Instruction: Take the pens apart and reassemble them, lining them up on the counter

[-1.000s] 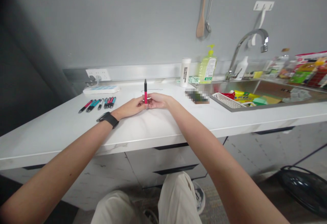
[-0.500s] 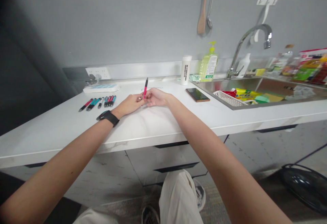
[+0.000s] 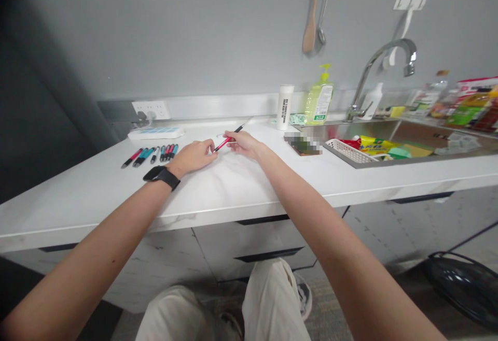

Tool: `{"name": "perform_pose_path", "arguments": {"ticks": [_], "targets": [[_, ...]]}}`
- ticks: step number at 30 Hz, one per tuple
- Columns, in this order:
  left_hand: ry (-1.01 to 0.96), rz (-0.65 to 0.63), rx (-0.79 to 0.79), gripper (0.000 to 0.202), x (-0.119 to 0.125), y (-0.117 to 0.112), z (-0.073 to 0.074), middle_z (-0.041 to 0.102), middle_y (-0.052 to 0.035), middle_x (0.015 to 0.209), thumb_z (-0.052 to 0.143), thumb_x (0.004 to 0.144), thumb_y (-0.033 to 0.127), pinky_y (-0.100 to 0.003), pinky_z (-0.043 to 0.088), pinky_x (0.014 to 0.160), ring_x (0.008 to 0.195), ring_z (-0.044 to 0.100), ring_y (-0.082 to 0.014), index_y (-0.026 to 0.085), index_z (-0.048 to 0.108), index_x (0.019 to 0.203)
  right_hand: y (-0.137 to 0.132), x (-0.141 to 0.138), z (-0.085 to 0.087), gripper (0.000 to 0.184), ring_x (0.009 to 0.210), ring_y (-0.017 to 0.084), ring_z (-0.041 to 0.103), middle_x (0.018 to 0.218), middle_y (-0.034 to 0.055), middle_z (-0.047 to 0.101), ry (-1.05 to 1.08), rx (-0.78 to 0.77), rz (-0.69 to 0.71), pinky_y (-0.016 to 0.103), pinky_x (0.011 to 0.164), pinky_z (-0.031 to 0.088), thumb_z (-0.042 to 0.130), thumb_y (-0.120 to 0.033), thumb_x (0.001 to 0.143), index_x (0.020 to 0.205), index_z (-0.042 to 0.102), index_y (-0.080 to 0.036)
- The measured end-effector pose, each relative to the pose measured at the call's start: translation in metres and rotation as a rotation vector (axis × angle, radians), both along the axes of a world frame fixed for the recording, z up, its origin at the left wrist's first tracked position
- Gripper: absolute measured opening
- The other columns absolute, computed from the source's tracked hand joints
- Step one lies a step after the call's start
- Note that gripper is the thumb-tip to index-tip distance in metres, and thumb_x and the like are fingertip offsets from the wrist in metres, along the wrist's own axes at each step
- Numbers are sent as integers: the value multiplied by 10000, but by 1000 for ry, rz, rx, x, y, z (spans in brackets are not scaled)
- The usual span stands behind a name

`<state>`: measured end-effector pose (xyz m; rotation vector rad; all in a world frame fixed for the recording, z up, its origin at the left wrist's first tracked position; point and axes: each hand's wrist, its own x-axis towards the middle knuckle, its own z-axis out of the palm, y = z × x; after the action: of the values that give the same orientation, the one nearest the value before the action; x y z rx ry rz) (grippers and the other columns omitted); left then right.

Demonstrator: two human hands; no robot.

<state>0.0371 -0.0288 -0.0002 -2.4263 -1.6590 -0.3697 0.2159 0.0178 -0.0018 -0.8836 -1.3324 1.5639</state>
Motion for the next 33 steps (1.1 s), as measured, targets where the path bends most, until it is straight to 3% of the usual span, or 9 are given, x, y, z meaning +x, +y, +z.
{"name": "perform_pose_path", "arguments": {"ticks": [3, 6, 10, 15, 18, 21, 27, 30, 33], "targets": [[116, 43, -48, 386, -8, 1, 3, 667, -129, 974, 449, 785, 436, -349, 450, 760, 883, 629, -282, 187, 597, 1041, 1, 1, 1, 107, 429, 28, 459, 554, -38, 535, 31, 36, 37, 114, 413, 381, 586, -123, 846, 761, 524, -139], [216, 105, -90, 364, -16, 2, 5, 667, -153, 994, 435, 781, 391, -358, 452, 773, 911, 631, -292, 172, 630, 997, 2, 1, 1, 170, 357, 26, 382, 503, -48, 505, 24, -52, 118, 125, 350, 333, 549, -215, 890, 747, 483, -152], [244, 137, -120, 361, -21, 5, 5, 670, -165, 1002, 418, 777, 348, -357, 459, 765, 923, 634, -297, 163, 647, 987, 1, 0, 1, 253, 417, 55, 493, 536, -12, 545, 68, -150, 176, 146, 406, 423, 364, -238, 967, 797, 519, -132], [259, 143, -129, 378, -22, 7, 3, 668, -172, 1002, 391, 801, 363, -359, 463, 771, 933, 633, -301, 157, 646, 991, 0, 3, 0, 105, 461, 41, 528, 580, -16, 567, 85, -73, 250, 120, 446, 446, 497, -56, 860, 792, 563, -101], [274, 105, -149, 389, -24, 6, 3, 664, -179, 1011, 378, 822, 370, -360, 464, 783, 949, 629, -301, 152, 635, 1016, -4, 8, 0, 110, 561, 53, 587, 661, 2, 610, 104, -6, 348, 122, 530, 486, 551, 3, 797, 770, 560, -104], [260, 113, -168, 396, -25, 6, 4, 662, -188, 1021, 385, 817, 367, -365, 465, 784, 951, 629, -306, 146, 632, 1035, -8, 13, 0, 112, 566, 53, 581, 687, 14, 616, 70, 1, 463, 124, 534, 486, 588, -10, 784, 737, 548, -103], [228, 129, -186, 407, -26, 10, 2, 659, -192, 1049, 391, 805, 366, -365, 467, 772, 938, 634, -304, 153, 640, 1047, -7, 18, -3, 140, 542, 47, 569, 671, -2, 603, 31, 12, 524, 123, 525, 480, 626, -36, 768, 714, 525, -117], [226, 122, -175, 419, -28, 12, 0, 660, -193, 1051, 376, 804, 371, -375, 470, 767, 931, 634, -310, 152, 644, 1041, -5, 18, -4, 51, 542, 59, 570, 664, 2, 609, 16, 1, 519, 141, 521, 487, 580, -71, 817, 817, 552, -113], [228, 110, -183, 427, -28, 14, -1, 655, -189, 1076, 382, 799, 385, -368, 469, 782, 950, 628, -307, 154, 643, 1045, -6, 18, -3, 160, 590, 63, 599, 713, -2, 623, 59, -9, 504, 149, 562, 507, 565, 2, 795, 884, 537, -128]]}}
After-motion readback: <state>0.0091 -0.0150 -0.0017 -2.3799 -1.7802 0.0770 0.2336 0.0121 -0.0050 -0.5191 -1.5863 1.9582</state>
